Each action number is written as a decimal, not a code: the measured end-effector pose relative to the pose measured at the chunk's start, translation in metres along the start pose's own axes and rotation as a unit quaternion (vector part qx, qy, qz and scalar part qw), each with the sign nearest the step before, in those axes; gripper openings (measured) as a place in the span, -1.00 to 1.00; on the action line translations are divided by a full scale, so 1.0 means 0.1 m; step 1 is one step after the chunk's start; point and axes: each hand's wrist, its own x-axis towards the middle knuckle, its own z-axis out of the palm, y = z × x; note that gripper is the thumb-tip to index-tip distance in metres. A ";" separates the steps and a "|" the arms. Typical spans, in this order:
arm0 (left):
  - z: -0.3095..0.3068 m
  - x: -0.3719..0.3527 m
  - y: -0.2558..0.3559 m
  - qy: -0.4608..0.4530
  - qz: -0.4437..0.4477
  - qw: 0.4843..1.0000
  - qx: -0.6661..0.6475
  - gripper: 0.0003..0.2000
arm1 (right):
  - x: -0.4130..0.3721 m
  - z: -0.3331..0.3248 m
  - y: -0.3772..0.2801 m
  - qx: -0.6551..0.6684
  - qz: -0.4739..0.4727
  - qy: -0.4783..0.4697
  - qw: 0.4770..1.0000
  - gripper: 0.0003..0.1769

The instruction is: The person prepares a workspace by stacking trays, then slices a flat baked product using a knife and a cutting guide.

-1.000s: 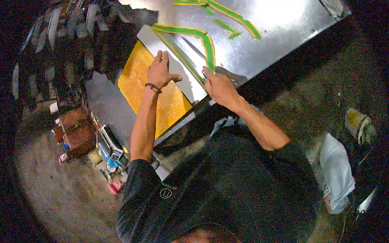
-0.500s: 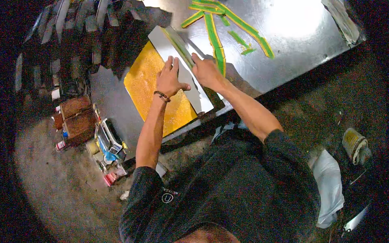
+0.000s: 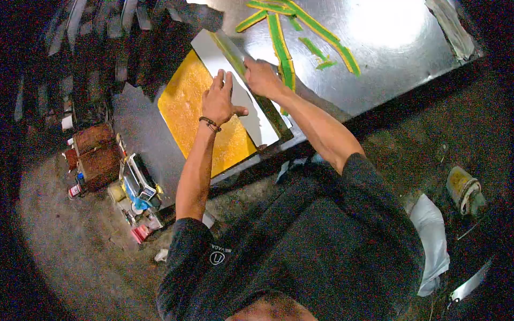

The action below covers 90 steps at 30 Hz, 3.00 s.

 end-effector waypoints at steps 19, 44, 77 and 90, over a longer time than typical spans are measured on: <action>0.06 0.02 -0.04 0.003 0.013 1.000 0.014 0.24 | -1.24 -0.42 -0.49 0.004 0.104 -0.111 0.988 -0.51; 0.07 -0.03 -0.05 0.024 0.012 0.999 0.029 0.22 | -2.01 -0.91 -0.03 -0.078 0.039 0.006 0.996 -0.48; 1.79 -2.85 -0.86 0.361 -0.422 0.724 -0.410 -0.47 | -0.86 -0.98 -0.21 -0.108 0.153 -0.040 0.981 -0.52; 2.52 -2.96 -1.53 0.347 -0.584 0.388 -0.623 -0.70 | -1.46 -1.16 -0.18 -0.139 0.177 -0.034 0.974 -0.53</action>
